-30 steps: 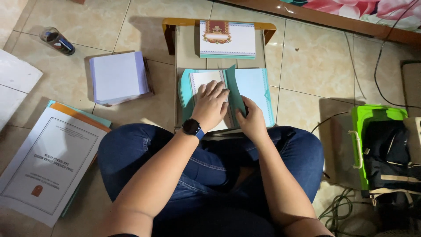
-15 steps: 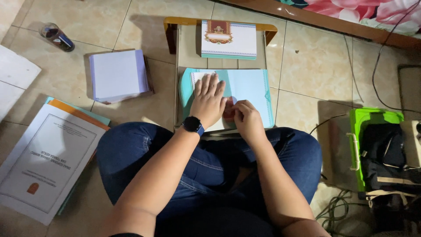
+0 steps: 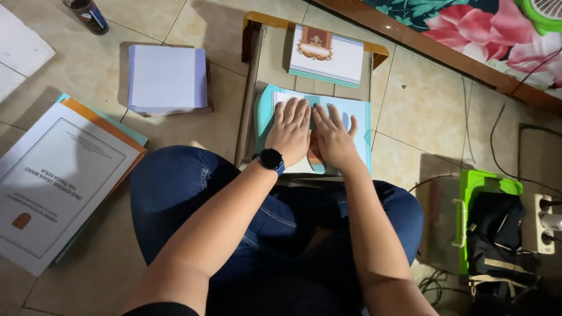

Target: Organizing printed cards by picking them up from a stack and placing them into a blue folder while sitting on the floor.

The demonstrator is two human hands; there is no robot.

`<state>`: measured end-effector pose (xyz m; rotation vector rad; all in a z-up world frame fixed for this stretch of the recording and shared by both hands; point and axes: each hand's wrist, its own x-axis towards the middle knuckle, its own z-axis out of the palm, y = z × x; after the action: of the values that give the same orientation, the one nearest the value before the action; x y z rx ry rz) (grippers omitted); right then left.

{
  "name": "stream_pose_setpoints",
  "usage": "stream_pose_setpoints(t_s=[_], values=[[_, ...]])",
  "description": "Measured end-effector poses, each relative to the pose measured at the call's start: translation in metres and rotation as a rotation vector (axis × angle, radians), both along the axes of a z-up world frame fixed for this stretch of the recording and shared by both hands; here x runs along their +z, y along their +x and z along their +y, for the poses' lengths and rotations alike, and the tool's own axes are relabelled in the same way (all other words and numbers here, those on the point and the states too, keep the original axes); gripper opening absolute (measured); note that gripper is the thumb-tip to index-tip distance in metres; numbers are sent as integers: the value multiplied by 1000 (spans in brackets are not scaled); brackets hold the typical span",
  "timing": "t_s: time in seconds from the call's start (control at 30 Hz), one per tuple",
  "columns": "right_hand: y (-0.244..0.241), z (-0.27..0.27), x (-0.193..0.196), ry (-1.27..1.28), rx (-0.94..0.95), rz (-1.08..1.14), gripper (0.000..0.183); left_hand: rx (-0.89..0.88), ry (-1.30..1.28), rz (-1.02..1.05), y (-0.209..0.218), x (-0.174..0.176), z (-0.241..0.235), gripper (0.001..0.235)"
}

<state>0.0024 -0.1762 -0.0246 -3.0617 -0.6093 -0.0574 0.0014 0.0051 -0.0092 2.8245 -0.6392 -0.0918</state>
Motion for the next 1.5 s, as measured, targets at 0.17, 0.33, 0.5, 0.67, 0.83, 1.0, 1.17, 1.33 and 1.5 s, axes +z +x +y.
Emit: stream_pose_setpoints(t_s=[0.17, 0.33, 0.5, 0.67, 0.83, 1.0, 1.17, 1.33, 1.5], values=[[25, 0, -4, 7, -34, 64, 61, 10, -7, 10, -1, 1, -1, 61], [2, 6, 8, -32, -46, 38, 61, 8, -12, 22, -2, 6, 0, 61], [-2, 6, 17, -14, -36, 113, 62, 2, 18, 4, -2, 3, -1, 62], [16, 1, 11, -25, -9, 102, 62, 17, 24, -1, -3, 4, -1, 62], [-4, 4, 25, 39, 30, 103, 59, 7, 3, 6, -3, 7, 1, 62], [-37, -7, 26, -36, 80, 91, 63, -4, -13, 44, -3, 10, 2, 61], [-66, -4, 45, -39, 94, 170, 66, -5, 19, 36, -7, 20, 5, 61], [-52, -3, 42, -17, 73, 221, 63, -12, 60, 57, -7, 17, 2, 63], [7, -9, 9, -46, 148, -10, 68, -5, 63, 43, -3, 11, 0, 65]])
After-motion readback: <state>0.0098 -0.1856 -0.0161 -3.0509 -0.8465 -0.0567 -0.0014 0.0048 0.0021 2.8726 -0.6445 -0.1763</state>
